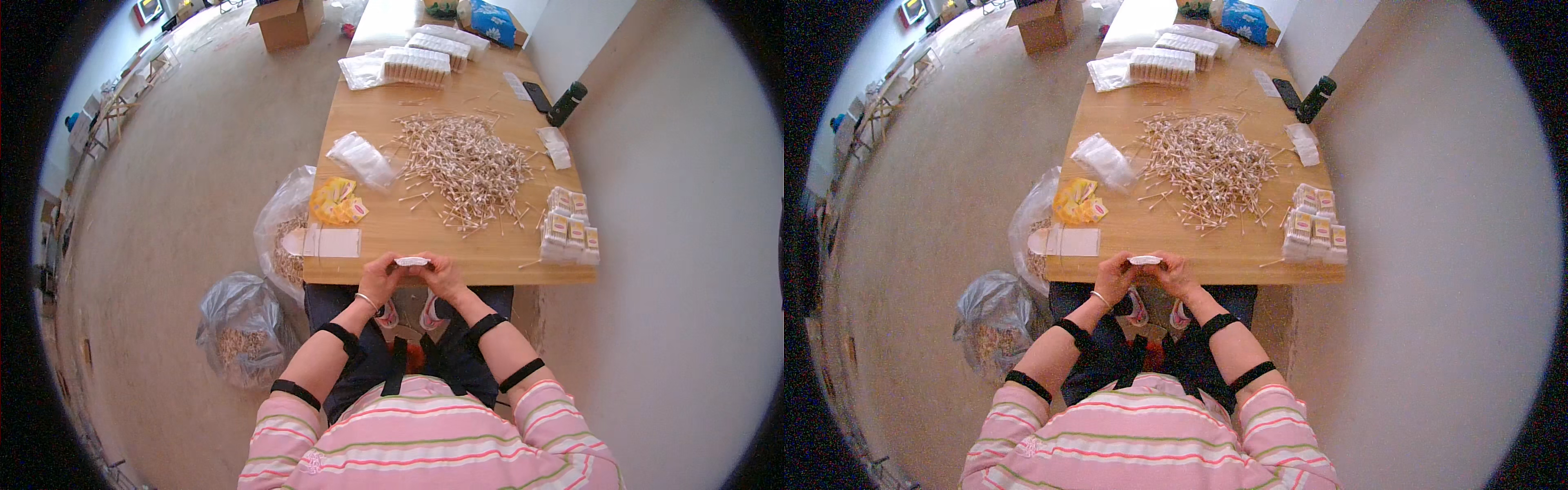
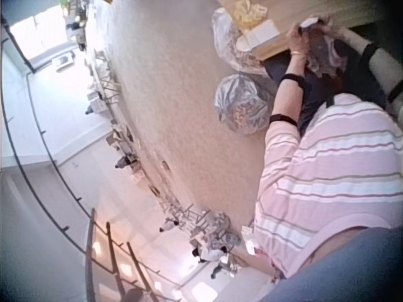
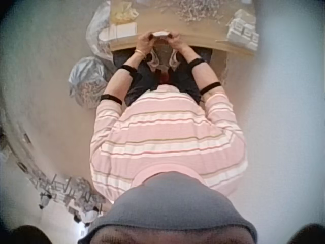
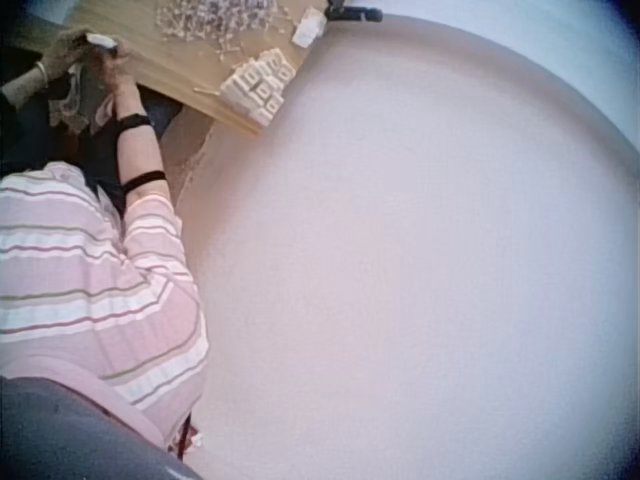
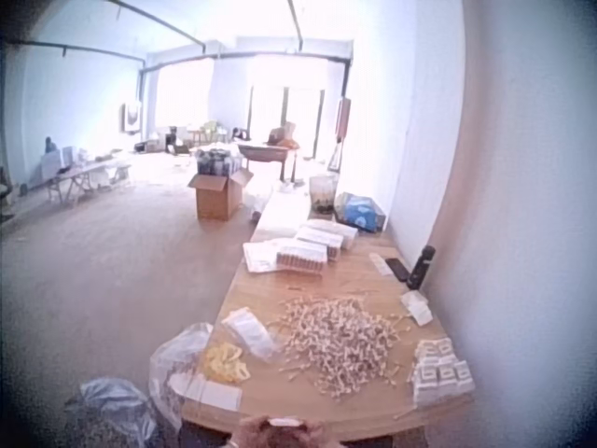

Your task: The recorder is packaging cotton swabs into small plastic bags and organizing them into stacks on a table.

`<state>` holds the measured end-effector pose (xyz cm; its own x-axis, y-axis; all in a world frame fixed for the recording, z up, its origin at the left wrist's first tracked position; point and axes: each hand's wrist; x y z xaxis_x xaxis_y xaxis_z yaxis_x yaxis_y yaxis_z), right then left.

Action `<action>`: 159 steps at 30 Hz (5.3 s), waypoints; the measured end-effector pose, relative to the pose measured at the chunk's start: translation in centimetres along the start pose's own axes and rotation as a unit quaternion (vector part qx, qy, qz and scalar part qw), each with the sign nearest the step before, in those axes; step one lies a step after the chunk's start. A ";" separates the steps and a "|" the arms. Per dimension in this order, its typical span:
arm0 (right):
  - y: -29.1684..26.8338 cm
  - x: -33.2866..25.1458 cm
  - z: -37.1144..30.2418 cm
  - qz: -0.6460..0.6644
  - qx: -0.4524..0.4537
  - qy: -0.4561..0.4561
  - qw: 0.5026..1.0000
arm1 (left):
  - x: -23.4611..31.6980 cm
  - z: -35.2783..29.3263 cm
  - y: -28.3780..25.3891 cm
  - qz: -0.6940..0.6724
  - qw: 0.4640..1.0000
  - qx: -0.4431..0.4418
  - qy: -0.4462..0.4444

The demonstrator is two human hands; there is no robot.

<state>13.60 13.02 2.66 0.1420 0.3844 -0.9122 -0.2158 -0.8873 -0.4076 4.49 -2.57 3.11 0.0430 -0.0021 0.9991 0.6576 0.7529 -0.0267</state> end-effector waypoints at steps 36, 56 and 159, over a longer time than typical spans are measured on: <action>-2.3 -4.1 -0.3 -0.210 0.144 -0.127 0.959 | 2.7 0.6 0.7 0.006 1.000 -0.007 0.012; -4.9 -4.3 -0.3 -0.230 0.154 -0.060 0.959 | 2.9 2.2 2.8 -0.121 0.990 0.066 -0.040; 12.4 -11.4 7.9 -0.257 0.160 -0.173 0.937 | 4.3 -2.9 -10.1 -0.136 0.911 0.388 -0.031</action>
<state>1.71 -0.32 7.64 -0.0030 0.8489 -0.5286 -0.4905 -0.4619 -0.7390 0.26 -12.10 7.60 -0.1003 -0.2384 0.9660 -0.0936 0.9688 0.2294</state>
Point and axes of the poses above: each hand's wrist, its own z-axis towards the middle knuckle, its own y-axis out of the palm, x = y × z, and after that the axes turned 14 degrees about -z, right-handed
